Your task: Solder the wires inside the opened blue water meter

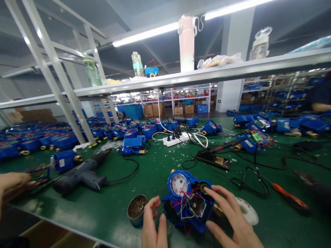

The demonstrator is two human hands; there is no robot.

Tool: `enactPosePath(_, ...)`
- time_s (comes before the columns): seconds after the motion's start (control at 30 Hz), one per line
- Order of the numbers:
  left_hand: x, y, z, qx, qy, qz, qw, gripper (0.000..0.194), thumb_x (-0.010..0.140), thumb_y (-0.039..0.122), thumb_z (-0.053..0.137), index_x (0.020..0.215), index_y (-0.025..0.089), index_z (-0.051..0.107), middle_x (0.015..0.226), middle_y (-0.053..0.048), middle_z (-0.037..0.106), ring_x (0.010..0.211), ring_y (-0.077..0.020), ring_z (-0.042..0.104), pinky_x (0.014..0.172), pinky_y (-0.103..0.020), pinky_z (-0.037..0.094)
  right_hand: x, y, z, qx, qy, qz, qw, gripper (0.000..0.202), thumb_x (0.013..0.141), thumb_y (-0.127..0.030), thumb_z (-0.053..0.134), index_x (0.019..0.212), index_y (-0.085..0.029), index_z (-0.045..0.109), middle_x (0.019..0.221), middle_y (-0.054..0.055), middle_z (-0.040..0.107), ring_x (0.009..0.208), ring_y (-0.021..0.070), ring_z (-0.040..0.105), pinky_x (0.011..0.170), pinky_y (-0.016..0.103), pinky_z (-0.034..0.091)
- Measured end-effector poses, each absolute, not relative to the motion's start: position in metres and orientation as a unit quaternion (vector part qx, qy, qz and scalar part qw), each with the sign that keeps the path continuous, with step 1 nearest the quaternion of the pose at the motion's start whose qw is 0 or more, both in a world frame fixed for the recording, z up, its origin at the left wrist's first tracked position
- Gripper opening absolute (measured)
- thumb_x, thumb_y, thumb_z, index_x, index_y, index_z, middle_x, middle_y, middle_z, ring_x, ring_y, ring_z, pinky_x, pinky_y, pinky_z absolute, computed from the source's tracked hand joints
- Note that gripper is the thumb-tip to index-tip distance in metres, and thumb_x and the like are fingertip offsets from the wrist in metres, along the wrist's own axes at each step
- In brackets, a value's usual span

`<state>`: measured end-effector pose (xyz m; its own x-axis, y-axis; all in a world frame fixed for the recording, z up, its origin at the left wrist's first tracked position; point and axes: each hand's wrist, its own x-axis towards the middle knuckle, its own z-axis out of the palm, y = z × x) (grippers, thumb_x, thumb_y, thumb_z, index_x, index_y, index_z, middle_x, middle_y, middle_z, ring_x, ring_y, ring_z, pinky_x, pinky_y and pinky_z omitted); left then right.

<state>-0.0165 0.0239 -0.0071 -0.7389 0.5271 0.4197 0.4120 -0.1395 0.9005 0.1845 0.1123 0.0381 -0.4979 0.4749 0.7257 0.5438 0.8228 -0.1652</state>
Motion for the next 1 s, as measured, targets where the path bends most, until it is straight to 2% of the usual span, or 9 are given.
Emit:
enactPosePath(0.1, -0.016, 0.03, -0.015, 0.354, 0.643, 0.655, 0.181, 0.046, 0.09, 0.029, 0.041, 0.135, 0.018, 0.045, 0.137, -0.011, 0.055, 0.128, -0.0207, 0.052, 0.107, -0.034, 0.04, 0.177, 0.109, 0.032, -0.319, -0.892, -0.014, 0.32, 0.094, 0.079, -0.031, 0.069, 0.154, -0.023, 0.013, 0.153, 0.016, 0.027, 0.134, 0.0326, 0.044, 0.096, 0.042, 0.055)
enactPosePath(0.23, -0.026, 0.027, -0.012, 0.379, 0.668, 0.586, 0.26, 0.057, 0.089, 0.044, 0.04, 0.139, 0.016, 0.042, 0.132, -0.014, 0.056, 0.121, -0.0248, 0.056, 0.107, -0.042, 0.039, 0.172, 0.113, 0.025, -0.384, -0.884, 0.048, 0.262, 0.102, 0.078, -0.023, 0.064, 0.154, -0.035, -0.003, 0.161, 0.006, 0.006, 0.142, 0.0321, 0.03, 0.105, 0.046, 0.046)
enactPosePath(0.37, -0.035, 0.017, 0.004, 0.383, 0.682, 0.555, 0.282, 0.053, 0.085, 0.052, 0.044, 0.122, 0.015, 0.056, 0.109, -0.013, 0.064, 0.098, -0.0255, 0.061, 0.092, -0.041, 0.046, 0.177, 0.126, 0.022, -0.382, -0.886, 0.084, 0.249, 0.098, 0.081, -0.03, 0.061, 0.152, -0.043, -0.007, 0.161, -0.001, 0.002, 0.144, 0.0293, 0.029, 0.107, 0.047, 0.044)
enactPosePath(0.5, -0.03, 0.014, 0.016, 0.401, 0.668, 0.543, 0.314, 0.045, 0.09, 0.053, 0.038, 0.111, 0.016, 0.053, 0.076, -0.003, 0.058, 0.075, -0.0203, 0.058, 0.079, -0.035, 0.045, 0.185, 0.141, 0.024, -0.381, -0.883, 0.123, 0.245, 0.094, 0.085, -0.035, 0.059, 0.152, -0.042, -0.007, 0.161, 0.0, 0.004, 0.146, 0.0267, 0.024, 0.112, 0.045, 0.038)
enactPosePath(0.63, -0.025, 0.021, 0.019, 0.414, 0.654, 0.534, 0.34, 0.056, 0.09, 0.049, 0.039, 0.133, 0.013, 0.041, 0.077, -0.001, 0.058, 0.076, -0.0196, 0.059, 0.085, -0.036, 0.043, 0.187, 0.153, 0.03, -0.395, -0.873, 0.154, 0.242, 0.092, 0.087, -0.044, 0.057, 0.155, -0.029, -0.004, 0.158, 0.008, 0.014, 0.147, 0.026, 0.02, 0.116, 0.043, 0.032)
enactPosePath(0.7, -0.024, 0.027, 0.019, 0.417, 0.65, 0.533, 0.345, 0.057, 0.09, 0.05, 0.04, 0.134, 0.014, 0.044, 0.079, -0.002, 0.059, 0.077, -0.0198, 0.059, 0.084, -0.035, 0.043, 0.184, 0.156, 0.035, -0.406, -0.865, 0.171, 0.24, 0.092, 0.087, -0.049, 0.056, 0.156, -0.023, 0.0, 0.156, 0.012, 0.017, 0.147, 0.0267, 0.02, 0.118, 0.044, 0.027)
enactPosePath(0.83, -0.022, 0.036, 0.018, 0.419, 0.634, 0.549, 0.347, 0.044, 0.09, 0.052, 0.04, 0.109, 0.016, 0.058, 0.079, -0.003, 0.06, 0.072, -0.0181, 0.058, 0.072, -0.03, 0.044, 0.174, 0.156, 0.048, -0.426, -0.849, 0.214, 0.228, 0.092, 0.084, -0.051, 0.053, 0.155, -0.018, 0.005, 0.155, 0.013, 0.015, 0.147, 0.0268, 0.017, 0.121, 0.045, 0.019)
enactPosePath(0.93, -0.02, 0.041, 0.016, 0.408, 0.63, 0.561, 0.349, 0.04, 0.089, 0.055, 0.04, 0.089, 0.018, 0.055, 0.072, -0.001, 0.057, 0.066, -0.0174, 0.057, 0.065, -0.029, 0.043, 0.165, 0.155, 0.055, -0.431, -0.846, 0.22, 0.222, 0.092, 0.083, -0.051, 0.049, 0.155, -0.015, 0.006, 0.155, 0.014, 0.013, 0.148, 0.0272, 0.014, 0.121, 0.045, 0.016)
enactPosePath(1.0, -0.02, 0.042, 0.016, 0.397, 0.632, 0.566, 0.351, 0.042, 0.088, 0.058, 0.039, 0.085, 0.018, 0.053, 0.069, 0.0, 0.056, 0.063, -0.0168, 0.057, 0.062, -0.028, 0.042, 0.16, 0.157, 0.058, -0.432, -0.846, 0.224, 0.216, 0.092, 0.082, -0.051, 0.048, 0.155, -0.014, 0.007, 0.154, 0.015, 0.012, 0.148, 0.0283, 0.014, 0.121, 0.045, 0.016)
